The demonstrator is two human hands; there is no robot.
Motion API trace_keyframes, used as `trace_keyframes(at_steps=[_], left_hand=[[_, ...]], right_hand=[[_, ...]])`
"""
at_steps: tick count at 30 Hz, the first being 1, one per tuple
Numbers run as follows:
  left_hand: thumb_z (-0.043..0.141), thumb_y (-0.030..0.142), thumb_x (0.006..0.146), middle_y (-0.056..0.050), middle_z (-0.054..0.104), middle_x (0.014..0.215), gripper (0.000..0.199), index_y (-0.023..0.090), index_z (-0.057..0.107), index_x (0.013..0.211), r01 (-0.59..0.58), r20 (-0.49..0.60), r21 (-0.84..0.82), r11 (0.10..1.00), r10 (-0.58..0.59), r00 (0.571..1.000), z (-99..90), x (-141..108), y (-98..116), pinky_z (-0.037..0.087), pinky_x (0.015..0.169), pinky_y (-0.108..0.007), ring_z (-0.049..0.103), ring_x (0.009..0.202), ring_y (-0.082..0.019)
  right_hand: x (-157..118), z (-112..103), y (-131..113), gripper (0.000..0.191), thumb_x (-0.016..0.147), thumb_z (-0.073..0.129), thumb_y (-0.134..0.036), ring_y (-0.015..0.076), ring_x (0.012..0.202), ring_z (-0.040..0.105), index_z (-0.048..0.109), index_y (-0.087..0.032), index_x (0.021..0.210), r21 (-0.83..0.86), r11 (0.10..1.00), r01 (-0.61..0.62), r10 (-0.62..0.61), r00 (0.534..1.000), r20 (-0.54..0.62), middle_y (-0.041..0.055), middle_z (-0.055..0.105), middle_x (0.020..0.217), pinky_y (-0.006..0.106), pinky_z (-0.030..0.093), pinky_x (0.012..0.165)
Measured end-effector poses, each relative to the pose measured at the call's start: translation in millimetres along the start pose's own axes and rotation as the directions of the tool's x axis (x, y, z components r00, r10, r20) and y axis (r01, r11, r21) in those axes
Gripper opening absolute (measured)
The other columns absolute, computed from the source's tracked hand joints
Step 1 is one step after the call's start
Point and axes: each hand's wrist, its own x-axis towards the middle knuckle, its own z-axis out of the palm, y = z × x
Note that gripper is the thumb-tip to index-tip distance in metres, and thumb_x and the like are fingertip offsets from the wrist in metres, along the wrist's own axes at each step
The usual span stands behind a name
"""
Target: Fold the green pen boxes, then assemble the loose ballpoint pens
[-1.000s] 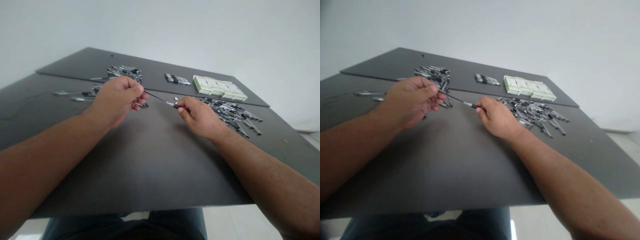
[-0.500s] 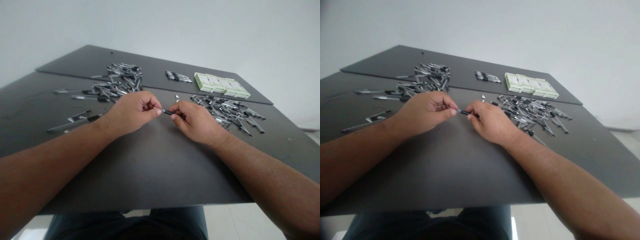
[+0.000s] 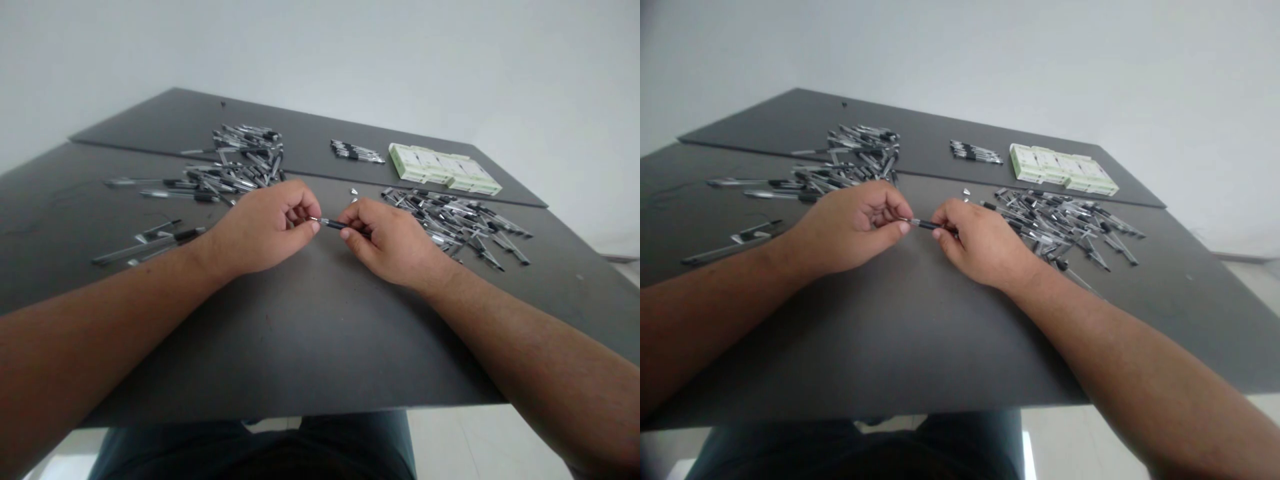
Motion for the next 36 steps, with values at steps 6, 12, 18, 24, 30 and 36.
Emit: trace_keyframes(at_steps=[6, 12, 18, 24, 30, 36], left_hand=[[0.066, 0.038, 0.098, 0.001, 0.074, 0.082, 0.013, 0.027, 0.073, 0.099, -0.012, 0.032, 0.088, 0.996, 0.009, 0.999, -3.2, 0, 6, 0.061, 0.085, -0.035, 0.073, 0.077, -0.021], [0.066, 0.038, 0.098, 0.0, 0.077, 0.084, 0.014, 0.027, 0.075, 0.101, -0.009, 0.052, 0.098, 0.995, 0.004, 0.999, -0.6, 0, 2, 0.06, 0.086, -0.037, 0.076, 0.08, -0.022], [0.074, 0.036, 0.096, -0.003, 0.084, 0.097, 0.014, 0.028, 0.078, 0.107, -0.006, 0.044, -0.005, 1.0, 0.006, 0.999, -3.5, 0, 0, 0.064, 0.092, -0.04, 0.081, 0.091, -0.025], [0.075, 0.037, 0.104, -0.006, 0.085, 0.104, 0.017, 0.027, 0.079, 0.116, 0.077, -0.094, -0.011, 0.997, -0.077, 0.993, -25.1, 10, -29, 0.063, 0.092, -0.044, 0.078, 0.095, -0.026], [0.073, 0.036, 0.106, -0.001, 0.083, 0.105, 0.024, 0.022, 0.083, 0.123, 0.201, -0.119, 0.195, 0.96, -0.18, 0.976, -52.9, 17, -42, 0.06, 0.098, -0.041, 0.071, 0.094, -0.019], [0.074, 0.024, 0.091, -0.004, 0.08, 0.091, 0.012, 0.029, 0.085, 0.095, 0.192, 0.014, 0.383, 0.903, -0.214, 0.977, -65.6, 22, -60, 0.058, 0.109, -0.045, 0.08, 0.108, -0.033]], right_hand=[[0, 0, -1, 0.017, 0.109, 0.066, -0.032, 0.0271, 0.091, 0.075, 0.079, -0.023, 0.117, -0.003, 1.0, 0.003, -0.003, 1.0, 0.019, 0.0083, 0.086, 0.105, 0.039, 0.054, 0.088], [0, 4, -2, 0.014, 0.109, 0.066, -0.03, 0.0247, 0.086, 0.072, 0.077, -0.024, 0.114, 0.02, 1.0, 0.002, -0.003, 0.999, 0.033, 0.0064, 0.084, 0.1, 0.037, 0.051, 0.084], [0, 0, -5, 0.014, 0.108, 0.067, -0.03, 0.0255, 0.086, 0.073, 0.078, -0.025, 0.114, 0.024, 0.999, -0.024, 0.023, 0.999, 0.027, 0.0067, 0.086, 0.101, 0.037, 0.052, 0.083], [1, -9, 0, 0.017, 0.107, 0.068, -0.031, 0.0264, 0.085, 0.074, 0.081, -0.024, 0.115, -0.006, 0.999, -0.038, 0.038, 0.999, -0.035, 0.0069, 0.086, 0.1, 0.039, 0.055, 0.084], [3, -10, 11, 0.02, 0.106, 0.068, -0.034, 0.0279, 0.086, 0.077, 0.083, -0.023, 0.114, -0.039, 0.999, -0.038, 0.034, 0.996, -0.088, 0.0082, 0.087, 0.099, 0.04, 0.056, 0.083], [2, -11, 9, 0.018, 0.105, 0.07, -0.032, 0.0286, 0.088, 0.078, 0.083, -0.024, 0.115, -0.064, 0.997, -0.049, 0.043, 0.995, -0.084, 0.0087, 0.09, 0.101, 0.041, 0.06, 0.085]])
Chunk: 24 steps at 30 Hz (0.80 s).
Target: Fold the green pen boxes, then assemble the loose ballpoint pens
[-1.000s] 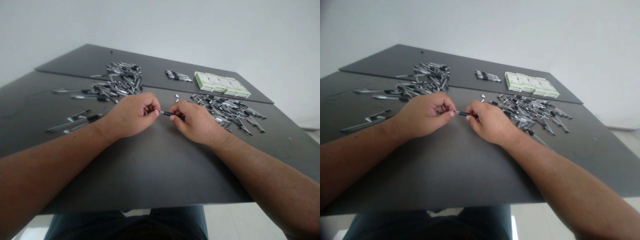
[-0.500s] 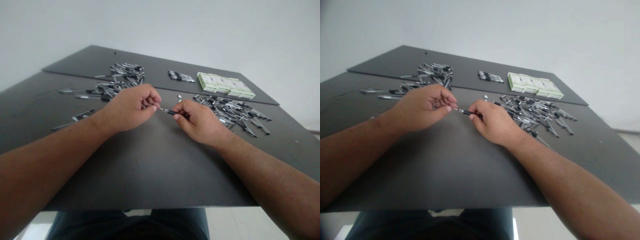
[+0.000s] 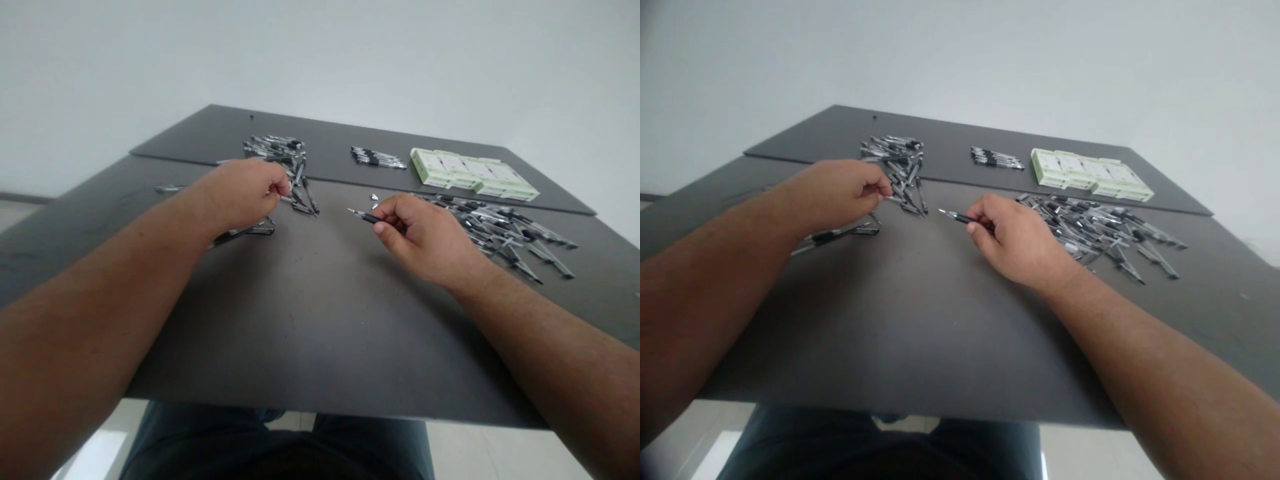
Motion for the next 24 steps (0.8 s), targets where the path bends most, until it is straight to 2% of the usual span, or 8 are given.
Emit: trace_keyframes(at_steps=[3, 7, 9, 13, 16, 19, 24], left_hand=[[0.073, 0.027, 0.092, -0.004, 0.082, 0.093, 0.015, 0.031, 0.086, 0.097, -0.014, 0.044, 0.073, 0.997, 0.011, 0.999, -0.2, 1, -9, 0.058, 0.108, -0.045, 0.081, 0.11, -0.035], [0.068, 0.03, 0.099, -0.005, 0.086, 0.105, 0.024, 0.029, 0.089, 0.111, -0.016, 0.054, 0.168, 0.986, 0.007, 0.999, -4.7, -4, -9, 0.059, 0.108, -0.045, 0.079, 0.11, -0.032], [0.071, 0.029, 0.095, -0.006, 0.087, 0.106, 0.026, 0.03, 0.09, 0.111, 0.0, 0.084, 0.198, 0.98, -0.017, 0.996, -7.9, -4, -9, 0.06, 0.109, -0.045, 0.08, 0.11, -0.033], [0.076, 0.025, 0.077, -0.005, 0.083, 0.088, 0.023, 0.032, 0.088, 0.096, 0.054, 0.162, 0.215, 0.975, -0.09, 0.983, -14.0, -1, -13, 0.062, 0.107, -0.047, 0.083, 0.103, -0.038], [0.076, 0.026, 0.069, -0.003, 0.08, 0.079, 0.024, 0.032, 0.086, 0.09, 0.052, 0.241, 0.184, 0.982, -0.096, 0.966, -15.8, -2, -16, 0.061, 0.097, -0.046, 0.079, 0.087, -0.035], [0.076, 0.028, 0.066, -0.001, 0.083, 0.078, 0.024, 0.033, 0.086, 0.087, 0.002, 0.311, 0.143, 0.99, -0.047, 0.949, -14.3, -5, -17, 0.056, 0.083, -0.042, 0.073, 0.074, -0.03], [0.076, 0.029, 0.065, -0.002, 0.088, 0.087, 0.027, 0.035, 0.086, 0.089, -0.027, 0.357, 0.158, 0.987, -0.032, 0.934, -12.0, -6, -16, 0.049, 0.074, -0.041, 0.074, 0.075, -0.03]], right_hand=[[0, -1, -1, 0.018, 0.105, 0.07, -0.033, 0.0294, 0.088, 0.079, 0.083, -0.024, 0.114, 0.001, 1.0, 0.002, -0.002, 1.0, 0.005, 0.0093, 0.091, 0.102, 0.042, 0.06, 0.085], [1, -2, -1, 0.017, 0.105, 0.069, -0.033, 0.0298, 0.087, 0.079, 0.083, -0.026, 0.112, -0.005, 1.0, -0.009, 0.009, 1.0, 0.019, 0.0092, 0.091, 0.101, 0.042, 0.061, 0.083], [2, -2, 0, 0.017, 0.105, 0.07, -0.033, 0.0302, 0.087, 0.079, 0.083, -0.026, 0.113, -0.012, 1.0, -0.015, 0.016, 1.0, 0.025, 0.0089, 0.09, 0.101, 0.042, 0.061, 0.083], [1, 0, 3, 0.018, 0.105, 0.071, -0.034, 0.0302, 0.086, 0.078, 0.084, -0.025, 0.114, -0.016, 1.0, -0.014, 0.015, 1.0, 0.022, 0.0088, 0.089, 0.1, 0.043, 0.061, 0.085], [0, 2, 4, 0.018, 0.105, 0.071, -0.034, 0.0298, 0.086, 0.079, 0.084, -0.025, 0.114, -0.005, 1.0, -0.007, 0.007, 1.0, 0.023, 0.0087, 0.088, 0.1, 0.043, 0.061, 0.085], [0, 2, 4, 0.018, 0.105, 0.071, -0.033, 0.0298, 0.086, 0.079, 0.084, -0.025, 0.114, 0.001, 1.0, -0.004, 0.004, 1.0, 0.028, 0.0088, 0.088, 0.1, 0.043, 0.061, 0.084], [0, 2, 4, 0.017, 0.105, 0.072, -0.032, 0.029, 0.085, 0.078, 0.084, -0.026, 0.115, -0.004, 1.0, -0.005, 0.005, 0.999, 0.036, 0.0074, 0.089, 0.098, 0.041, 0.061, 0.083]])
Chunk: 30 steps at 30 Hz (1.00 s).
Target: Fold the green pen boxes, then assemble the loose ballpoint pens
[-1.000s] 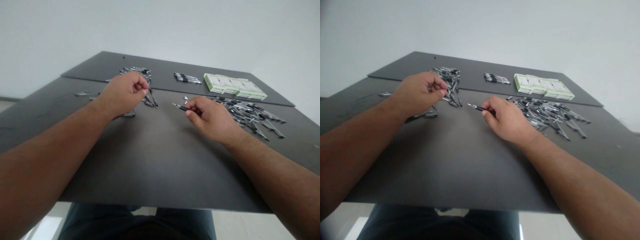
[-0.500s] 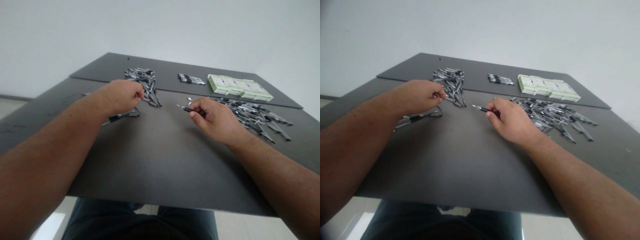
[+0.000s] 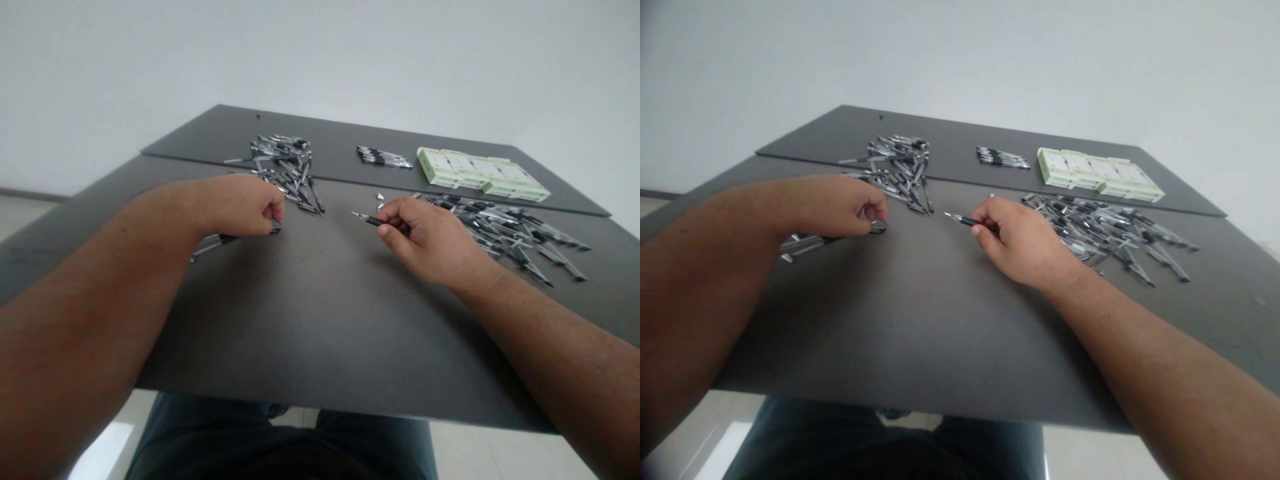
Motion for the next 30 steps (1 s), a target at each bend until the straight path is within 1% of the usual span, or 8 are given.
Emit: trace_keyframes(at_steps=[3, 6, 9, 13, 19, 22, 25, 30], left_hand=[[0.076, 0.026, 0.067, -0.003, 0.084, 0.085, 0.027, 0.033, 0.084, 0.091, 0.045, -0.025, 0.028, 0.999, -0.044, 0.999, -2.9, -1, 1, 0.049, 0.077, -0.042, 0.071, 0.078, -0.031], [0.075, 0.024, 0.074, -0.001, 0.074, 0.081, 0.023, 0.03, 0.084, 0.095, 0.11, -0.107, 0.061, 0.992, -0.103, 0.989, -5.3, -2, 0, 0.048, 0.083, -0.042, 0.062, 0.077, -0.026], [0.077, 0.028, 0.079, 0.0, 0.067, 0.078, 0.014, 0.03, 0.082, 0.092, 0.107, -0.18, 0.059, 0.993, -0.095, 0.979, -5.3, -2, -6, 0.048, 0.084, -0.041, 0.06, 0.08, -0.024], [0.08, 0.037, 0.078, -0.003, 0.07, 0.077, 0.006, 0.032, 0.079, 0.082, 0.112, -0.141, 0.047, 0.993, -0.104, 0.984, -6.0, 1, -11, 0.049, 0.083, -0.047, 0.066, 0.086, -0.03], [0.077, 0.033, 0.086, 0.0, 0.065, 0.078, 0.012, 0.028, 0.084, 0.095, 0.155, -0.221, 0.046, 0.987, -0.142, 0.965, -9.6, -2, -12, 0.051, 0.091, -0.042, 0.058, 0.085, -0.023], [0.08, 0.03, 0.088, 0.001, 0.064, 0.077, 0.006, 0.028, 0.083, 0.092, 0.16, -0.172, 0.046, 0.986, -0.15, 0.974, -14.2, -4, -7, 0.052, 0.092, -0.039, 0.061, 0.087, -0.023], [0.07, 0.02, 0.089, -0.002, 0.072, 0.085, 0.017, 0.024, 0.085, 0.098, 0.2, -0.084, 0.176, 0.964, -0.188, 0.979, -25.7, -9, 0, 0.05, 0.086, -0.039, 0.061, 0.081, -0.022], [0.07, 0.023, 0.09, -0.007, 0.082, 0.095, 0.017, 0.024, 0.085, 0.099, 0.224, -0.01, 0.24, 0.945, -0.229, 0.973, -41.4, -31, 1, 0.05, 0.084, -0.04, 0.07, 0.081, -0.027]], right_hand=[[0, 0, 1, 0.018, 0.104, 0.072, -0.032, 0.0284, 0.084, 0.077, 0.085, -0.026, 0.115, -0.01, 1.0, 0.009, -0.009, 1.0, -0.002, 0.0071, 0.089, 0.098, 0.041, 0.061, 0.083], [1, 0, 0, 0.018, 0.104, 0.071, -0.033, 0.0288, 0.083, 0.078, 0.085, -0.026, 0.114, -0.015, 1.0, 0.01, -0.01, 1.0, -0.002, 0.0077, 0.089, 0.098, 0.042, 0.062, 0.083], [1, 0, -1, 0.019, 0.104, 0.071, -0.034, 0.0293, 0.083, 0.078, 0.085, -0.025, 0.114, -0.012, 1.0, 0.016, -0.016, 1.0, -0.002, 0.0087, 0.088, 0.097, 0.043, 0.062, 0.083], [1, 0, -1, 0.018, 0.105, 0.071, -0.032, 0.0291, 0.082, 0.077, 0.085, -0.025, 0.114, -0.006, 1.0, 0.018, -0.018, 1.0, -0.002, 0.0083, 0.087, 0.096, 0.043, 0.061, 0.083], [1, -2, 1, 0.02, 0.105, 0.071, -0.035, 0.0296, 0.085, 0.078, 0.085, -0.025, 0.115, -0.024, 1.0, 0.004, -0.004, 1.0, -0.01, 0.0087, 0.088, 0.099, 0.043, 0.061, 0.083], [1, -2, 0, 0.019, 0.105, 0.07, -0.034, 0.0291, 0.083, 0.076, 0.084, -0.025, 0.114, -0.03, 0.999, 0.014, -0.014, 1.0, 0.002, 0.0085, 0.088, 0.097, 0.043, 0.06, 0.083], [1, -1, -1, 0.019, 0.105, 0.069, -0.035, 0.0283, 0.081, 0.076, 0.084, -0.025, 0.113, -0.026, 0.999, 0.03, -0.029, 0.999, 0.029, 0.0075, 0.087, 0.095, 0.041, 0.059, 0.083], [2, 1, -1, 0.02, 0.106, 0.067, -0.036, 0.028, 0.08, 0.076, 0.083, -0.025, 0.112, -0.034, 0.997, 0.067, -0.066, 0.997, 0.025, 0.0076, 0.085, 0.094, 0.04, 0.056, 0.079]])
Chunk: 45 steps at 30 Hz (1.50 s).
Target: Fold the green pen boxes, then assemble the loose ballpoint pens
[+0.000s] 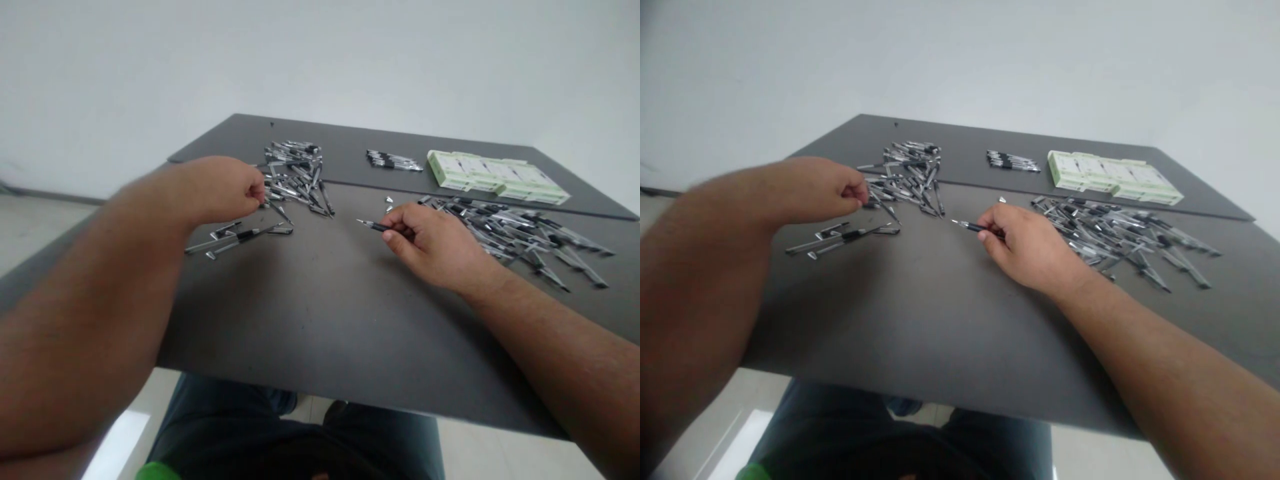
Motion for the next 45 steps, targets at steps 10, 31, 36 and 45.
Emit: trace_keyframes(at_steps=[10, 31, 36, 45], left_hand=[[0.06, 0.029, 0.109, -0.011, 0.088, 0.114, 0.025, 0.022, 0.084, 0.111, 0.086, 0.028, 0.028, 0.996, -0.087, 0.996, 28.4, -93, -22, 0.049, 0.088, -0.037, 0.073, 0.101, -0.03], [0.05, 0.038, 0.109, -0.021, 0.09, 0.13, 0.048, 0.019, 0.09, 0.126, 0.177, 0.127, -0.007, 0.984, -0.175, 0.976, 68.5, -118, -36, 0.061, 0.109, -0.055, 0.083, 0.123, -0.046], [0.047, 0.035, 0.108, -0.024, 0.088, 0.13, 0.048, 0.016, 0.088, 0.127, 0.176, 0.102, -0.03, 0.984, -0.172, 0.98, 68.4, -106, -30, 0.063, 0.115, -0.056, 0.082, 0.125, -0.047], [0.05, 0.034, 0.114, -0.022, 0.087, 0.126, 0.03, 0.022, 0.078, 0.111, 0.142, 0.003, -0.03, 0.989, -0.142, 0.99, 62.6, -115, -12, 0.062, 0.117, -0.054, 0.082, 0.126, -0.046]], right_hand=[[2, -1, -2, 0.016, 0.105, 0.072, -0.036, 0.0319, 0.085, 0.08, 0.083, -0.027, 0.112, 0.009, 1.0, -0.004, 0.004, 1.0, 0.0, 0.009, 0.087, 0.097, 0.044, 0.058, 0.084], [1, 5, 5, 0.019, 0.107, 0.068, -0.036, 0.0304, 0.086, 0.079, 0.081, -0.025, 0.114, 0.016, 0.998, 0.053, -0.054, 0.998, 0.02, 0.0102, 0.088, 0.099, 0.041, 0.055, 0.081], [0, 7, 8, 0.018, 0.109, 0.069, -0.035, 0.0287, 0.087, 0.079, 0.082, -0.024, 0.116, 0.008, 0.998, 0.064, -0.064, 0.998, 0.027, 0.009, 0.088, 0.1, 0.039, 0.054, 0.081], [1, 4, 5, 0.017, 0.108, 0.069, -0.033, 0.0284, 0.089, 0.079, 0.082, -0.024, 0.116, 0.027, 0.998, 0.048, -0.049, 0.998, 0.041, 0.0091, 0.089, 0.102, 0.039, 0.054, 0.083]])
